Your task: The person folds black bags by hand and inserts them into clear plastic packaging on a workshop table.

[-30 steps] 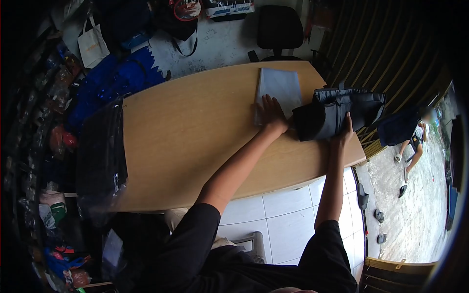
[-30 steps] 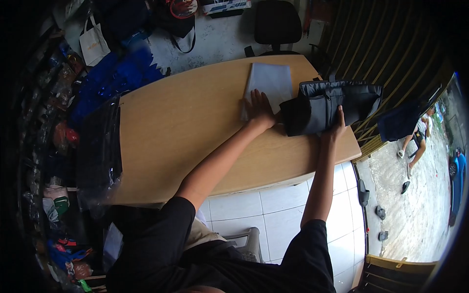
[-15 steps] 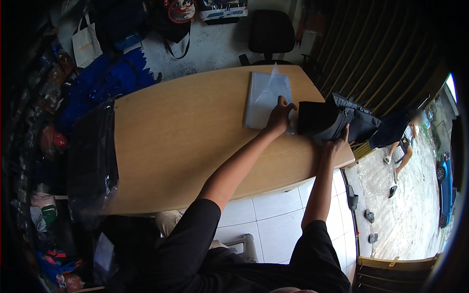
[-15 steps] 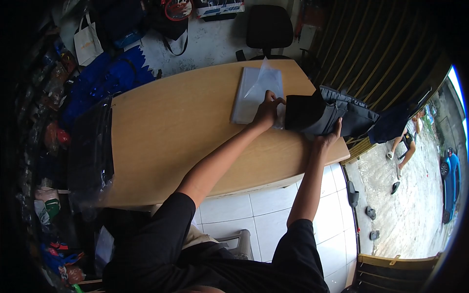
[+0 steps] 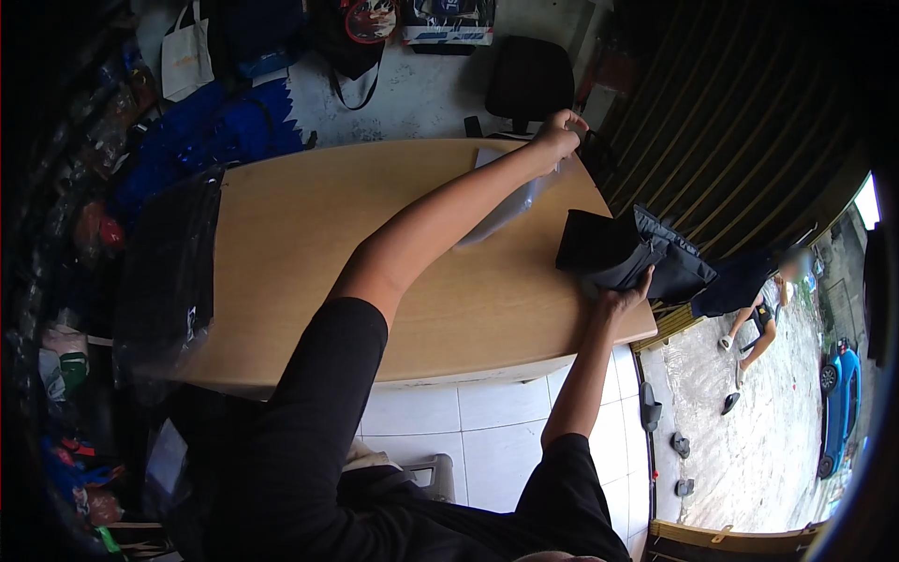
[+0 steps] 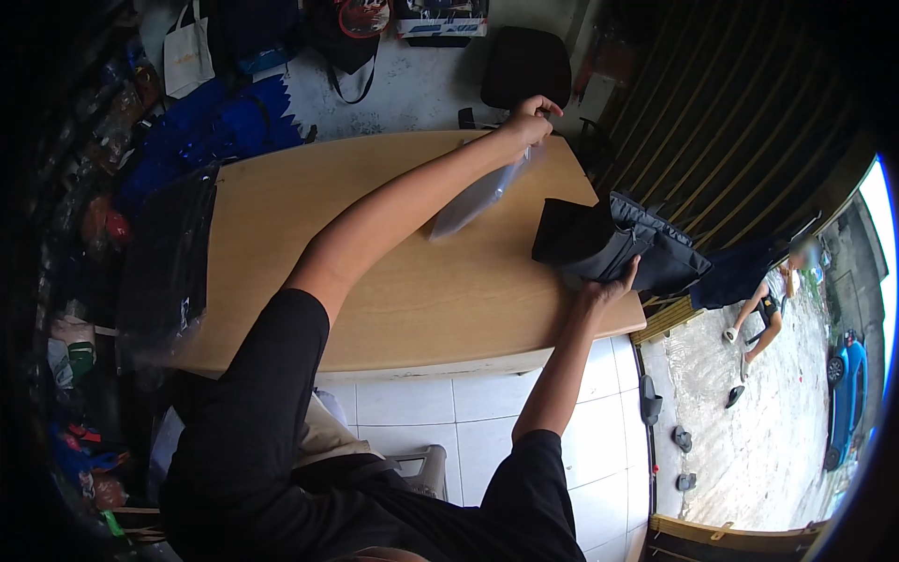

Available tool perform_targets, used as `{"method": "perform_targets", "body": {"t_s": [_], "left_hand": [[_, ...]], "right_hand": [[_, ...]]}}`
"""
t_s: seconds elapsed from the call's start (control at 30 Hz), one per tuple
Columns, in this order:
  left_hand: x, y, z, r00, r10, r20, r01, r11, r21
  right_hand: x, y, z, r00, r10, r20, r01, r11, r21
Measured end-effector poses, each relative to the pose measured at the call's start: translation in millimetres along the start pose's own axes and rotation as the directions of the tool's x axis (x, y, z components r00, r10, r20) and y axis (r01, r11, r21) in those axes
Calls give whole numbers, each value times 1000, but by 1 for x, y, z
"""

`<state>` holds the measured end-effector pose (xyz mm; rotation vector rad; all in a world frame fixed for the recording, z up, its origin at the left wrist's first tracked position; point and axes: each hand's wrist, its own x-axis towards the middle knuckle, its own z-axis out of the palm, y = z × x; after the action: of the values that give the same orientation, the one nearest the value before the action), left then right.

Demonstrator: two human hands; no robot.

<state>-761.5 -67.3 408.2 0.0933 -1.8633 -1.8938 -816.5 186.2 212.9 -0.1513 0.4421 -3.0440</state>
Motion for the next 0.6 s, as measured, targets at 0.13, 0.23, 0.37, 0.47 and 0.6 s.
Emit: {"method": "perform_targets", "body": {"t_s": [0.13,0.23,0.37,0.47,0.6], "left_hand": [[11,21,-7,997,25,78,-24,1000,-18],[16,45,-1,995,72,64,-72,997,5],[25,70,-1,993,98,67,-100,994,36],[29,89,-5,993,99,58,-102,993,59],[40,108,-13,993,90,77,-93,995,33]], "right_hand": [[-5,1,4,999,-40,-16,41,999,17],[-8,-2,8,999,33,26,-34,999,34],[0,0,-2,1000,1,9,-2,999,45],[3,2,-4,1000,-17,7,16,998,52],[5,-3,-10,999,-36,-3,36,996,85]]}}
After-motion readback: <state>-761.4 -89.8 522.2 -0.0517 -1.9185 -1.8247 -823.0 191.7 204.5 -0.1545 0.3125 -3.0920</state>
